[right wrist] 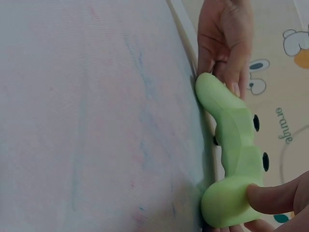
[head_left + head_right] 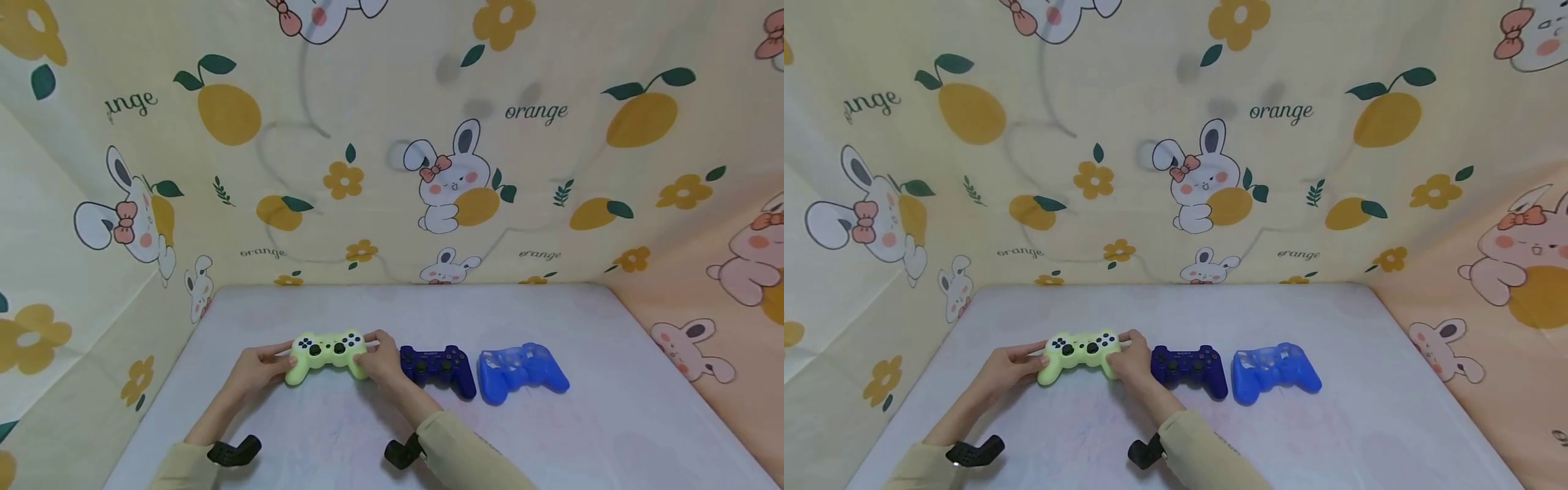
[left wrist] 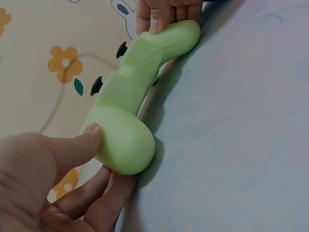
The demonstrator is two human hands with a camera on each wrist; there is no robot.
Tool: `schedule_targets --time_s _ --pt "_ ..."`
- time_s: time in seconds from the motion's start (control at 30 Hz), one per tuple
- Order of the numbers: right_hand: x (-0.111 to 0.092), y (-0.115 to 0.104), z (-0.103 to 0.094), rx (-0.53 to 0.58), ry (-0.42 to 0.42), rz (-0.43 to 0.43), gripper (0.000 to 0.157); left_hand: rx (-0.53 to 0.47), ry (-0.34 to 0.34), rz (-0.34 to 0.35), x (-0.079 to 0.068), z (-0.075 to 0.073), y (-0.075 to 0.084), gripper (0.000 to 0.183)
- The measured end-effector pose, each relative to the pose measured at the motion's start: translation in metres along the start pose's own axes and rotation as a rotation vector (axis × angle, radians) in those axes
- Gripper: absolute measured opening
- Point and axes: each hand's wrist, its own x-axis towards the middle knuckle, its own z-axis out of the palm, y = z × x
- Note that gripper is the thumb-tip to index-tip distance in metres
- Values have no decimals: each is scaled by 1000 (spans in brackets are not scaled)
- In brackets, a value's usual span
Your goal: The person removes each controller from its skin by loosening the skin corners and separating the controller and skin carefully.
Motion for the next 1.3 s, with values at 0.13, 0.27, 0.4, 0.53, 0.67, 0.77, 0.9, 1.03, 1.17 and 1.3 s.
schedule_targets --time_s 0.13,0.27,0.4,0.53,0.67,0.77,0.9,1.03,1.17,1.3 --pt "-1 -3 -2 -4 -4 11 36 -26 -6 -16 3 -1 -3 49" --pt "0 -6 -3 3 -3 17 36 -29 -15 -17 7 -2 -6 50" --pt "0 -5 -3 14 -5 9 35 -60 -32 -6 6 -6 -6 51" --pt "-5 -5 -4 48 -6 -2 37 -79 -51 12 0 -10 -3 53" --pt "-12 -10 -8 89 -20 -29 39 -146 -64 13 -6 -14 3 53" --pt "-17 -14 -14 128 -55 -46 40 -200 -64 4 -13 -14 8 54" --pt "-25 -18 -24 176 -96 -49 42 -257 -59 2 -23 -11 14 56" --pt "-33 -20 -38 157 -114 -46 43 -305 -40 26 -38 -3 22 55" --pt "-41 -20 -56 148 -168 -66 45 -335 -6 23 -55 9 30 54" --pt "-48 -17 -75 184 -247 -97 47 -372 20 6 -71 22 36 53"
